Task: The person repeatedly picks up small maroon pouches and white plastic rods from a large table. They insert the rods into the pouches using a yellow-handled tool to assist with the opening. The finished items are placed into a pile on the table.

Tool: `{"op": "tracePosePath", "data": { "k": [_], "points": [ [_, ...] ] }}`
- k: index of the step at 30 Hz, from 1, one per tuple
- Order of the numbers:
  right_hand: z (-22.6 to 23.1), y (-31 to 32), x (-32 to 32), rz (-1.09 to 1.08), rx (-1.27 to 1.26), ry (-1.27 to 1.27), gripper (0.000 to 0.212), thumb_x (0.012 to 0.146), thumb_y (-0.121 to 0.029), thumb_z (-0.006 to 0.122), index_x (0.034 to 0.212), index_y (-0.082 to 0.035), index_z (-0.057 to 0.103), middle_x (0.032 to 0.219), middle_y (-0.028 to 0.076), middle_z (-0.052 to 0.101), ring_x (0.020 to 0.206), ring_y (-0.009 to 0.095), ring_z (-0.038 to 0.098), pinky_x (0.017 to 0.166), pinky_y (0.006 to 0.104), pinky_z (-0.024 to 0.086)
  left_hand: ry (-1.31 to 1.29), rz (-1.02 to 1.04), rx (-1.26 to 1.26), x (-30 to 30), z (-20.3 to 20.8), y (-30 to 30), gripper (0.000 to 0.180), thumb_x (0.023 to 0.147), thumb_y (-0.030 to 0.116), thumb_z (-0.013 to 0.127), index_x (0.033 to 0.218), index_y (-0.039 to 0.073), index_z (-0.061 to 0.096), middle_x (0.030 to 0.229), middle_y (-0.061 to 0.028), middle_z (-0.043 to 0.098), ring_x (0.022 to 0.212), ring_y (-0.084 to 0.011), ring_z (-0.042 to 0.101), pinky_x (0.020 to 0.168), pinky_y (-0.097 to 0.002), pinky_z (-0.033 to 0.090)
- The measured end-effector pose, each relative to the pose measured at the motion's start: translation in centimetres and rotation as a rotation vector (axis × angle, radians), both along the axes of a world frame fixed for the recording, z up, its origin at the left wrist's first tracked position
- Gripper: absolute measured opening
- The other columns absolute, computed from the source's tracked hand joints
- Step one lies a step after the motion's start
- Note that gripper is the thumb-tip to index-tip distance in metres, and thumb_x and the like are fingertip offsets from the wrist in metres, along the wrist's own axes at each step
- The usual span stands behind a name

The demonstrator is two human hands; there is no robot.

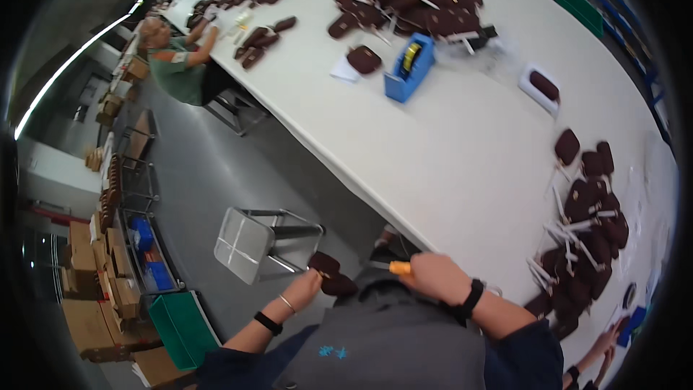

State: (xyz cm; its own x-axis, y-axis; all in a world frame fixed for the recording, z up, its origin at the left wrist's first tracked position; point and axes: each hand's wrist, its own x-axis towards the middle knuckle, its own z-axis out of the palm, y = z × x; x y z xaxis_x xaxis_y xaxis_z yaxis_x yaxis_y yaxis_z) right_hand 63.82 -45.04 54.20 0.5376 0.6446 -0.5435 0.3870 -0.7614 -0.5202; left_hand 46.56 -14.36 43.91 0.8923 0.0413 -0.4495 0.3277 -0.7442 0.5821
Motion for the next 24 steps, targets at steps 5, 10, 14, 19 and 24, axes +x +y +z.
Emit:
{"op": "tracePosePath", "data": {
  "k": [5, 10, 14, 19, 24],
  "points": [
    [-2.5, 1.2, 1.5, 0.081, -0.125, 0.098, 0.048, 0.081, -0.047, 0.061, 0.084, 0.001, 0.066, 0.078, 0.02, 0.065, 0.076, 0.036, 0.064, 0.07, 0.0424, 0.051, 0.044, -0.357, 0.212, -2.6, -0.3, 0.2, 0.018, 0.091, 0.02, 0.047, 0.093, 0.003, 0.052, 0.089, -0.0182, 0.058, 0.086, -0.0359, 0.058, 0.077, -0.045, 0.045],
    [-0.7, 1.3, 1.7, 0.191, -0.194, 0.306, 0.05, 0.083, -0.048, 0.061, 0.069, 0.0, 0.064, 0.057, 0.01, 0.06, 0.054, 0.024, 0.062, 0.055, 0.0363, 0.049, -0.12, -0.747, 0.332, -1.1, -0.4, -0.7, 0.012, 0.084, 0.017, 0.052, 0.093, 0.008, 0.055, 0.087, -0.0119, 0.056, 0.085, -0.0282, 0.057, 0.074, -0.0382, 0.044],
    [-1.5, -0.1, 3.2, 0.244, -0.137, 0.229, 0.057, 0.083, -0.052, 0.059, 0.06, 0.0, 0.062, 0.052, 0.008, 0.058, 0.053, 0.021, 0.06, 0.055, 0.0354, 0.048, -0.224, -1.008, 0.364, 2.1, 1.4, -2.3, 0.011, 0.082, 0.017, 0.053, 0.09, 0.011, 0.056, 0.089, -0.0098, 0.054, 0.088, -0.0247, 0.055, 0.072, -0.0355, 0.042],
    [-2.3, -0.1, 3.7, 0.14, -0.094, -0.156, 0.059, 0.081, -0.057, 0.06, 0.067, 0.0, 0.064, 0.059, 0.009, 0.061, 0.06, 0.021, 0.062, 0.061, 0.0336, 0.049, -0.291, -1.202, 0.347, 4.1, 0.5, -2.8, 0.012, 0.081, 0.021, 0.052, 0.088, 0.013, 0.058, 0.09, -0.0088, 0.054, 0.087, -0.024, 0.054, 0.073, -0.034, 0.041],
    [-1.0, -1.5, 4.2, 0.169, -0.165, 0.013, 0.052, 0.081, -0.052, 0.062, 0.071, -0.001, 0.065, 0.061, 0.01, 0.062, 0.059, 0.024, 0.062, 0.058, 0.0346, 0.05, -0.46, -1.292, 0.356, 7.4, 1.9, -3.2, 0.012, 0.079, 0.023, 0.055, 0.083, 0.013, 0.06, 0.088, -0.0089, 0.054, 0.09, -0.0243, 0.053, 0.074, -0.0344, 0.04]
  ]
}}
